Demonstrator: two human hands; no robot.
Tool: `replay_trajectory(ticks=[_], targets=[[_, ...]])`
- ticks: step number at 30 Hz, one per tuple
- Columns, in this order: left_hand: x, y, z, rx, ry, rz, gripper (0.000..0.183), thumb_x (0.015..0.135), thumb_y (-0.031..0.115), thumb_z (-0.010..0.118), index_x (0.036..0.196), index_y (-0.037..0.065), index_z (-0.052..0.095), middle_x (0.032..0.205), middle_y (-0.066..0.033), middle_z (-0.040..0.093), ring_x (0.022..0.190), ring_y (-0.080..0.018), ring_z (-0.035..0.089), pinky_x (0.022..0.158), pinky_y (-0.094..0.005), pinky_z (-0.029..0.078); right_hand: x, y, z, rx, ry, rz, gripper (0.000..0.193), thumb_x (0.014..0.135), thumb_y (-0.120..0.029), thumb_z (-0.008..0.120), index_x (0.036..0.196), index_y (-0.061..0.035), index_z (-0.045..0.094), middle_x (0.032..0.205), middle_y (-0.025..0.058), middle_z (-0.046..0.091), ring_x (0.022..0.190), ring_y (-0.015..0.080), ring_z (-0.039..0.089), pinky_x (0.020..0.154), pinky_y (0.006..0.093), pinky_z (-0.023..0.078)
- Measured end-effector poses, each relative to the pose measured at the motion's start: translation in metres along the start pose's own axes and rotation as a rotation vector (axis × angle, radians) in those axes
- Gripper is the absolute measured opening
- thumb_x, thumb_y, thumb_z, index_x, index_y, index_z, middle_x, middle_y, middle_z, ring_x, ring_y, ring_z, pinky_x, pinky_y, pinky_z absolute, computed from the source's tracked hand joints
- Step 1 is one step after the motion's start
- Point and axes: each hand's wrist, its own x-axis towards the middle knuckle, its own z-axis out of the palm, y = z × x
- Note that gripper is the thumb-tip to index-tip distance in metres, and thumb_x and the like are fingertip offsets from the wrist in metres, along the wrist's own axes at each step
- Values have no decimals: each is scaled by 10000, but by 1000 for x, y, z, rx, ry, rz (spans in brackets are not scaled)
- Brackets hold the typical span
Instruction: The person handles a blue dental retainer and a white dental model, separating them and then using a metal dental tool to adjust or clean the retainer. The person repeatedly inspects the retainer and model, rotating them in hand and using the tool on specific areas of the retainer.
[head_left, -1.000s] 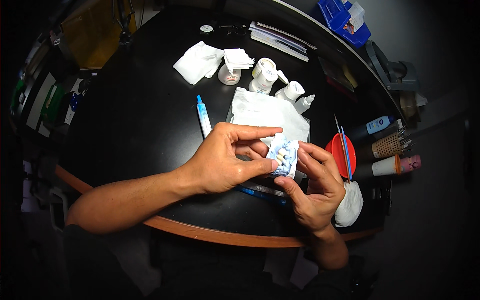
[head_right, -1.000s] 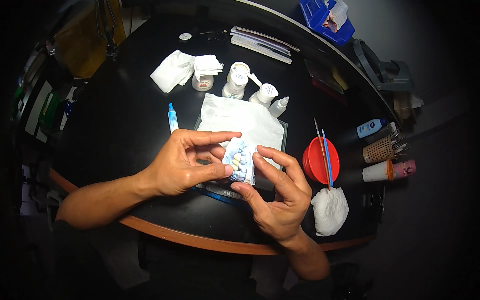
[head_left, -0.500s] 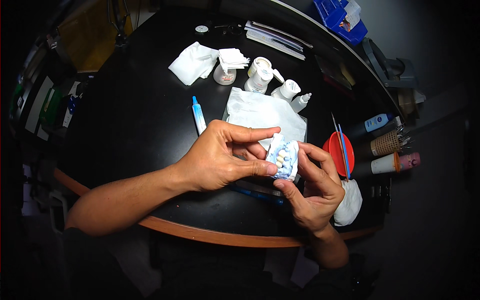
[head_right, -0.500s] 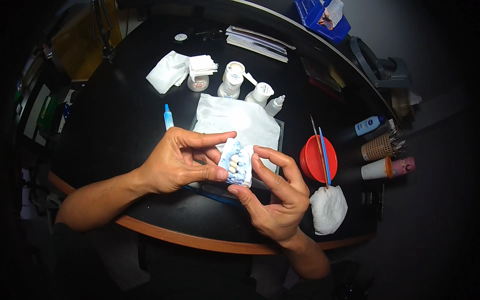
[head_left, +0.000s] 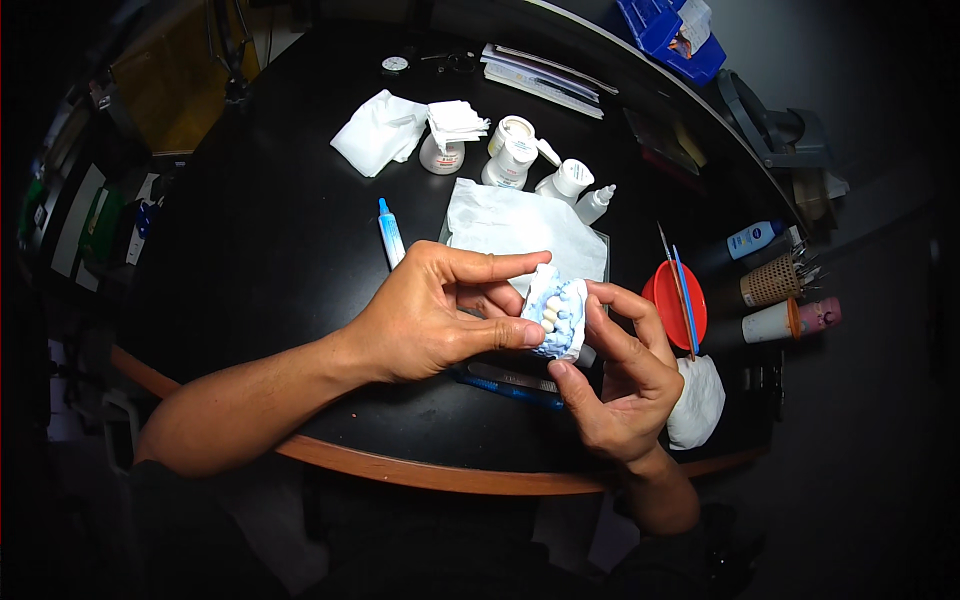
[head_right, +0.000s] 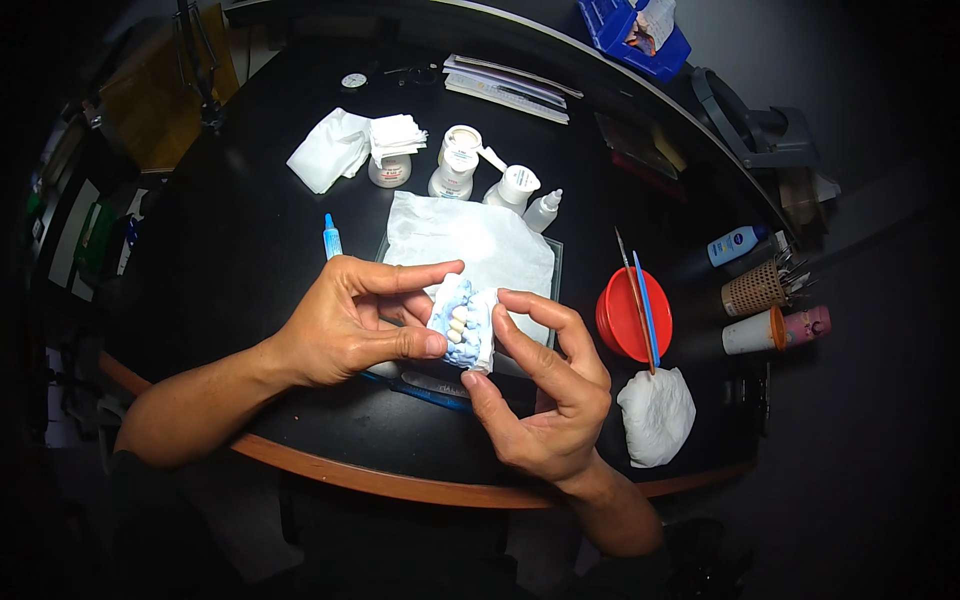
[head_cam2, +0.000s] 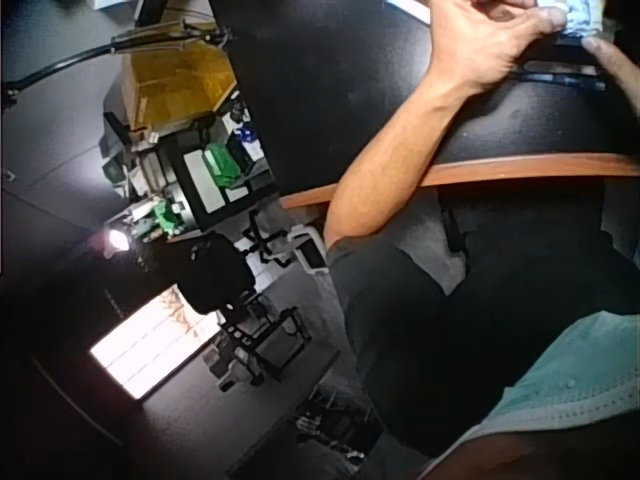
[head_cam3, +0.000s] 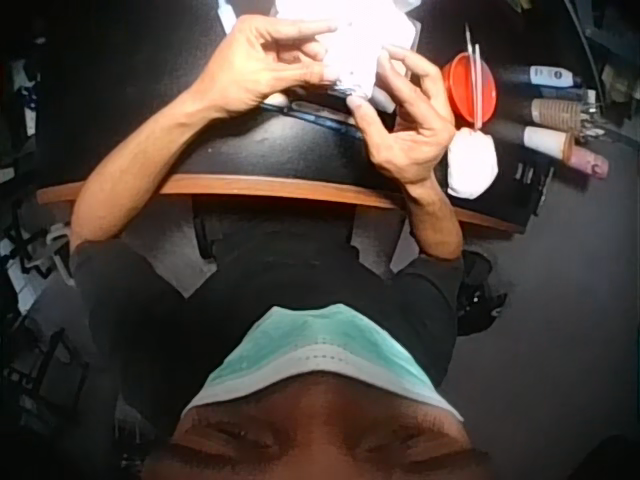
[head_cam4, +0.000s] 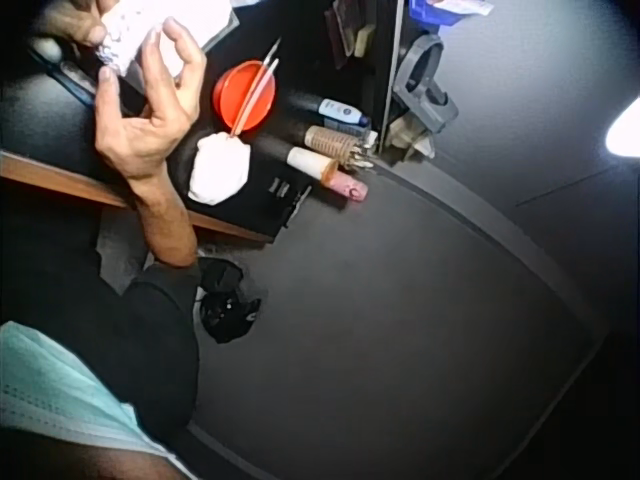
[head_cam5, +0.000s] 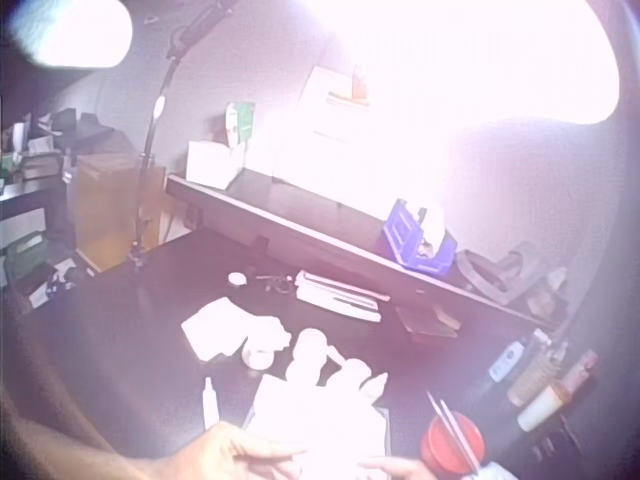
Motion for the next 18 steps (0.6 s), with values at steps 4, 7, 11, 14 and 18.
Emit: replay_trajectory(ticks=[4,7,11,14,18], targets=[[0,2,0,-2,10,-9,602,851,3,814,1404,-30,578,967,-95,739,873,-94,707,798,-216,590,0,1,0,2,-3,11,536,731,86,796,1254,59,681,1288,262,585,1193,317,642,960,343,596],[0,3,0,0,7,-2,603,848,0,816,1403,-30,579,966,-96,739,874,-98,714,793,-216,591,-1,1,-1,-4,-5,13,532,732,82,797,1251,60,684,1295,261,586,1196,314,638,970,347,578],[0,3,-1,0,4,8,612,836,-18,821,1399,-31,581,965,-95,737,881,-112,726,802,-217,603,-2,1,1,34,9,28,528,730,74,802,1246,58,690,1305,259,592,1194,308,634,983,350,547],[1,6,-2,-7,0,3,623,820,-33,830,1393,-25,585,970,-90,728,885,-124,729,841,-220,618,-2,3,0,13,5,7,534,727,76,808,1248,54,690,1297,256,600,1188,306,636,979,352,542],[0,6,-3,-34,-11,-12,635,804,-41,840,1388,-15,591,980,-83,717,906,-132,725,874,-227,625,-4,2,1,31,22,13,535,722,79,815,1242,51,694,1292,251,608,1184,306,635,979,356,533]])
